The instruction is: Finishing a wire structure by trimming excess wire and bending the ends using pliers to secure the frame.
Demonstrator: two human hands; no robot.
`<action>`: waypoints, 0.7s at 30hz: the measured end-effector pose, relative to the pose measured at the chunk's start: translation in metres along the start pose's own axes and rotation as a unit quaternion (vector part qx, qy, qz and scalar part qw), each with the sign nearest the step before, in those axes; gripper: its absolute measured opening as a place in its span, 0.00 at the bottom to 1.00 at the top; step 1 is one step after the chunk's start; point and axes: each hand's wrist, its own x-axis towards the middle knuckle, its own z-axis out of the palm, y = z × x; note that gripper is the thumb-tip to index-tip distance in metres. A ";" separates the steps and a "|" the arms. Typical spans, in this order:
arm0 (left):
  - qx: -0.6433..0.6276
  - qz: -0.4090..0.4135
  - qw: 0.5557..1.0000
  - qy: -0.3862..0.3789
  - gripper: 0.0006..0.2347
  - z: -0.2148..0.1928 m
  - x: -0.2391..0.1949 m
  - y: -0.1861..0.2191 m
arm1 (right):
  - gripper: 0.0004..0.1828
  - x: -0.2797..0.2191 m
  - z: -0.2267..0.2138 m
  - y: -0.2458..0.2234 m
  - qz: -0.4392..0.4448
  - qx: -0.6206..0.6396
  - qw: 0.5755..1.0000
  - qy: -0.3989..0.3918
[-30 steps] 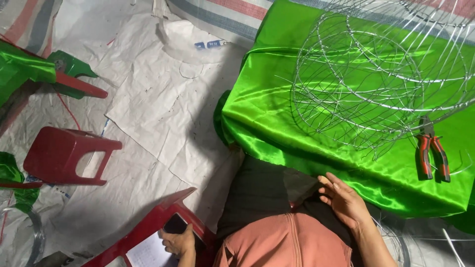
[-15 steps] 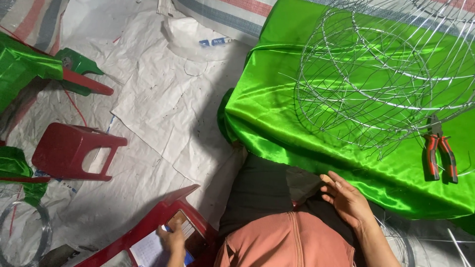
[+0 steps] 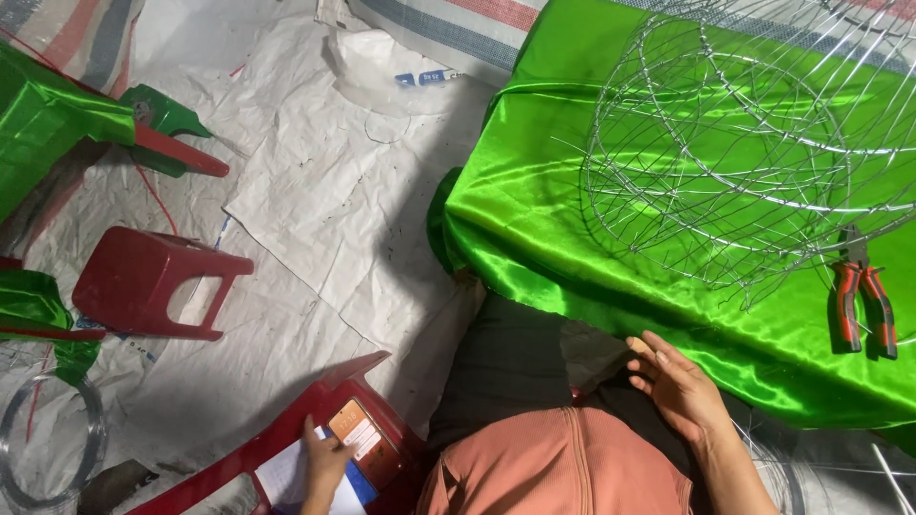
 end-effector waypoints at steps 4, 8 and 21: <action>0.262 0.075 0.958 -0.092 0.68 -0.001 -0.022 -0.001 | 0.30 0.000 0.002 -0.001 0.000 -0.006 1.000 0.003; 0.325 0.056 0.940 -0.084 0.71 0.004 -0.030 -0.007 | 0.30 0.000 0.003 -0.001 -0.001 -0.012 1.000 0.003; 0.374 0.109 0.918 -0.068 0.71 0.011 -0.023 -0.028 | 0.28 0.002 -0.006 0.006 -0.018 -0.002 1.000 -0.004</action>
